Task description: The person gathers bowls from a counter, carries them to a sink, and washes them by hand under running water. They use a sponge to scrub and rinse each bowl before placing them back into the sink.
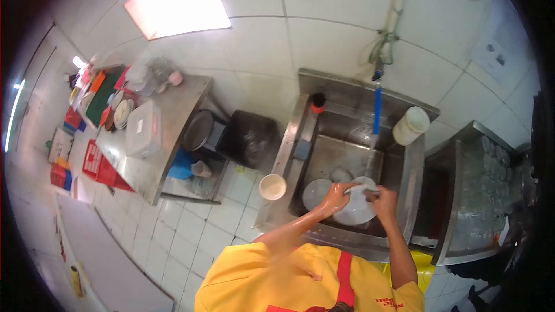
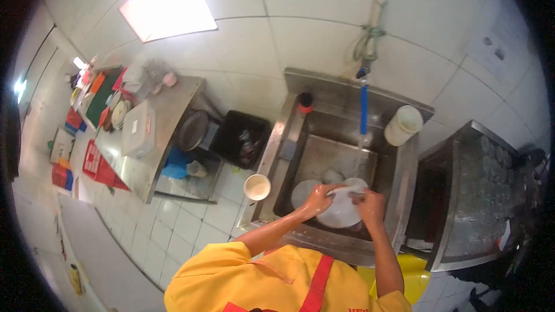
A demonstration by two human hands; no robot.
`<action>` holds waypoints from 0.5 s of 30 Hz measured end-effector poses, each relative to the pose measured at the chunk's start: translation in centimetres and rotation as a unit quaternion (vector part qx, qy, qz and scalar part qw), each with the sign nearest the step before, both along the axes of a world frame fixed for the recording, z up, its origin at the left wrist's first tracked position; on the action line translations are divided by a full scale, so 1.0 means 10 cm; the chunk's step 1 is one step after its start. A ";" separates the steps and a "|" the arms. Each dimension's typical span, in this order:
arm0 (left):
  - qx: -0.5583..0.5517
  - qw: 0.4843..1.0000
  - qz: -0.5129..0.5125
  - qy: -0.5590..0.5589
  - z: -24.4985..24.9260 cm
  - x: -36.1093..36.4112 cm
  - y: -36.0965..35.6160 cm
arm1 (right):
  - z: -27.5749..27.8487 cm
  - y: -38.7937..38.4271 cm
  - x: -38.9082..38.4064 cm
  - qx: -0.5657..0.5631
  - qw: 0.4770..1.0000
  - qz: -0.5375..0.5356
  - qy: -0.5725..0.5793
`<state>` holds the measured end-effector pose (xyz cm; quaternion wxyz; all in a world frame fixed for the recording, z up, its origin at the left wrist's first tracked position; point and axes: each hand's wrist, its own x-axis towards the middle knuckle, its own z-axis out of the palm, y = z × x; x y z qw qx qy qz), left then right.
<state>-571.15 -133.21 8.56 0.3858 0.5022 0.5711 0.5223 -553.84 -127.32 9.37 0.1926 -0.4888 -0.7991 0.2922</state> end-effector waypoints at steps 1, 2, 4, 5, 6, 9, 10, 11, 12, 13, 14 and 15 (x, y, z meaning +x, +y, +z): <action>-0.008 0.991 -0.073 0.111 -0.02 0.04 0.00 | 0.14 0.02 -0.06 0.163 0.979 0.118 -0.027; -0.012 0.966 -0.140 0.218 -0.03 0.09 -0.01 | 0.13 0.02 -0.11 0.205 0.937 0.208 -0.193; 0.041 0.965 -0.140 0.217 -0.01 0.06 -0.03 | -0.02 0.01 -0.02 0.240 0.955 0.155 -0.076; 0.041 0.970 -0.114 0.210 -0.06 0.08 -0.05 | -0.13 0.00 0.04 0.196 0.973 0.121 0.016; 0.038 0.975 -0.089 0.199 -0.12 0.12 -0.04 | -0.42 -0.02 0.14 0.176 0.982 0.052 0.042; -0.020 0.994 0.031 0.100 0.17 0.21 0.02 | -1.17 -0.29 0.04 -0.226 0.889 -0.247 0.311; 0.015 0.994 0.067 0.088 0.11 0.25 -0.01 | -0.91 -0.54 -0.20 -0.192 0.846 -0.307 0.393; 0.042 0.991 0.055 0.113 0.06 0.27 -0.04 | -0.44 -0.65 -0.22 -0.276 0.853 -0.340 0.285; 0.073 0.987 0.040 0.135 0.04 0.29 0.01 | -0.52 -0.49 -0.14 -0.258 0.837 -0.368 0.313; 0.060 0.990 0.008 0.125 0.10 0.29 0.03 | -0.68 -0.35 0.05 -0.218 0.904 -0.289 0.228; 0.041 0.992 -0.024 0.116 0.15 0.27 0.03 | -0.80 -0.34 0.19 -0.179 0.952 -0.211 0.131; 0.062 0.984 -0.046 0.159 0.09 0.25 0.09 | -0.41 -0.27 0.22 -0.183 0.951 -0.172 0.181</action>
